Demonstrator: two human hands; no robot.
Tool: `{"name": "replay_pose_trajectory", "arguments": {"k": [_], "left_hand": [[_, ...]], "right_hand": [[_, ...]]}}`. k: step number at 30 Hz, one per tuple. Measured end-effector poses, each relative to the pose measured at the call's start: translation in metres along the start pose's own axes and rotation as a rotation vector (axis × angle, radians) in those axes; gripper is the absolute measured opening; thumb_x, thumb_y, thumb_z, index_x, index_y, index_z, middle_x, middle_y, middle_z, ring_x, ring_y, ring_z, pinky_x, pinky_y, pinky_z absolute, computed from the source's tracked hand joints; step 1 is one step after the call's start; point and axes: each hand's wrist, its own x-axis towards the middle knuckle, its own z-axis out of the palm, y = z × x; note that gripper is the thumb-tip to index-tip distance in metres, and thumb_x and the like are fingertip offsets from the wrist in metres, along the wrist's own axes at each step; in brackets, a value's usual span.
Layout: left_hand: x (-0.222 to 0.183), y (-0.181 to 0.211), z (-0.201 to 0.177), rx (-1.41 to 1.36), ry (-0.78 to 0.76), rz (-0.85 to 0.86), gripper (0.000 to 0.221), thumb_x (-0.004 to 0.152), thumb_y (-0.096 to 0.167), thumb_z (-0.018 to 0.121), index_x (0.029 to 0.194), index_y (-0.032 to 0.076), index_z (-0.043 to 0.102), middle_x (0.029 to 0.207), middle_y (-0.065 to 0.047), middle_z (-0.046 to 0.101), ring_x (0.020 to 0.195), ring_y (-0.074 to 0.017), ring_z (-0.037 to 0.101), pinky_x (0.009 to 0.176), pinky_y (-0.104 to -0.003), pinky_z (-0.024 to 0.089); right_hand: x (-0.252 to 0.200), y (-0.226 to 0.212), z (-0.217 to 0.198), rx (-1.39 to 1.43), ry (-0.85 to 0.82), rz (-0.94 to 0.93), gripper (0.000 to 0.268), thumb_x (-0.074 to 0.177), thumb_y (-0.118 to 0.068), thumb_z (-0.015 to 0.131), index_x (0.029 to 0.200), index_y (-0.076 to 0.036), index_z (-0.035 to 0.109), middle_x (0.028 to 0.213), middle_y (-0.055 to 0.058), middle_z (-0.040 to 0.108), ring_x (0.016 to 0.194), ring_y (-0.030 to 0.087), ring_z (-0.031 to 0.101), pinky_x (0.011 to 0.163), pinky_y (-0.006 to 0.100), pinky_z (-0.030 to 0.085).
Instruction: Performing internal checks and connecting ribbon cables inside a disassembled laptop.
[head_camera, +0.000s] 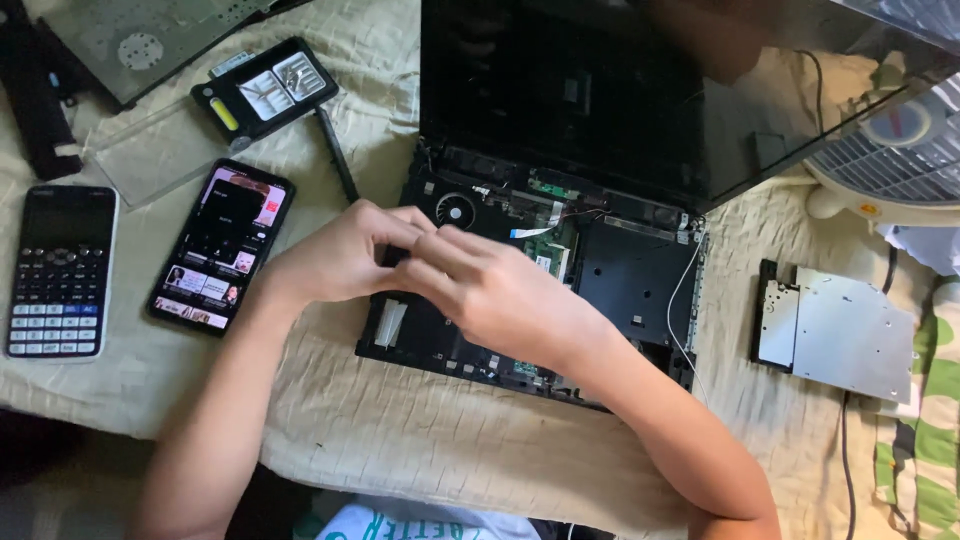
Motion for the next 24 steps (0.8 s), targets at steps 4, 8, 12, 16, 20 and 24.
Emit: {"name": "replay_pose_trajectory", "arguments": {"k": [4, 8, 12, 16, 20, 24], "left_hand": [[0.001, -0.01, 0.006, 0.024, 0.044, 0.026, 0.016, 0.078, 0.012, 0.09, 0.081, 0.015, 0.075, 0.073, 0.007, 0.072, 0.089, -0.0145, 0.068, 0.09, -0.037, 0.055], [0.005, -0.005, 0.006, 0.078, 0.085, 0.027, 0.027, 0.077, 0.016, 0.094, 0.075, 0.013, 0.067, 0.071, 0.002, 0.066, 0.084, -0.0176, 0.066, 0.081, -0.037, 0.053], [0.003, 0.019, -0.005, 0.05, -0.067, 0.116, 0.013, 0.086, 0.006, 0.082, 0.081, 0.012, 0.072, 0.082, 0.001, 0.072, 0.089, -0.0224, 0.063, 0.091, -0.044, 0.053], [0.0, 0.016, -0.006, -0.005, -0.039, 0.083, 0.022, 0.085, 0.002, 0.084, 0.078, 0.006, 0.063, 0.073, 0.001, 0.063, 0.09, -0.0182, 0.065, 0.088, -0.04, 0.054], [0.002, 0.005, -0.006, -0.048, 0.033, 0.105, 0.009, 0.089, 0.005, 0.081, 0.089, 0.011, 0.074, 0.087, 0.004, 0.068, 0.1, -0.0173, 0.066, 0.095, -0.039, 0.052], [0.006, -0.008, -0.002, 0.129, 0.162, 0.167, 0.012, 0.088, 0.008, 0.085, 0.095, 0.011, 0.077, 0.095, 0.003, 0.072, 0.103, -0.0198, 0.067, 0.099, -0.04, 0.051]], "right_hand": [[-0.02, 0.007, 0.021, -0.088, 0.007, 0.157, 0.034, 0.1, -0.036, 0.072, 0.092, -0.004, 0.06, 0.073, 0.006, 0.051, 0.066, 0.023, 0.064, 0.057, 0.031, 0.055], [-0.026, 0.008, 0.035, -0.11, -0.027, 0.116, 0.023, 0.104, -0.022, 0.066, 0.086, -0.009, 0.06, 0.071, 0.002, 0.052, 0.059, 0.019, 0.059, 0.054, 0.026, 0.05], [-0.018, 0.009, 0.028, 0.006, -0.029, 0.089, 0.015, 0.102, -0.012, 0.066, 0.089, -0.005, 0.064, 0.076, 0.007, 0.058, 0.066, 0.023, 0.063, 0.062, 0.029, 0.054], [-0.015, 0.014, 0.018, 0.123, -0.053, 0.099, 0.005, 0.097, 0.0, 0.068, 0.092, -0.001, 0.069, 0.081, 0.012, 0.065, 0.07, 0.025, 0.067, 0.067, 0.032, 0.058], [-0.021, 0.021, 0.014, 0.262, -0.011, 0.272, 0.002, 0.1, -0.004, 0.066, 0.098, -0.004, 0.065, 0.078, 0.007, 0.065, 0.063, 0.02, 0.065, 0.06, 0.031, 0.057], [-0.023, 0.028, 0.019, 0.322, 0.029, 0.349, 0.006, 0.101, 0.001, 0.061, 0.101, -0.005, 0.063, 0.074, 0.005, 0.06, 0.056, 0.02, 0.062, 0.057, 0.031, 0.055]]}}
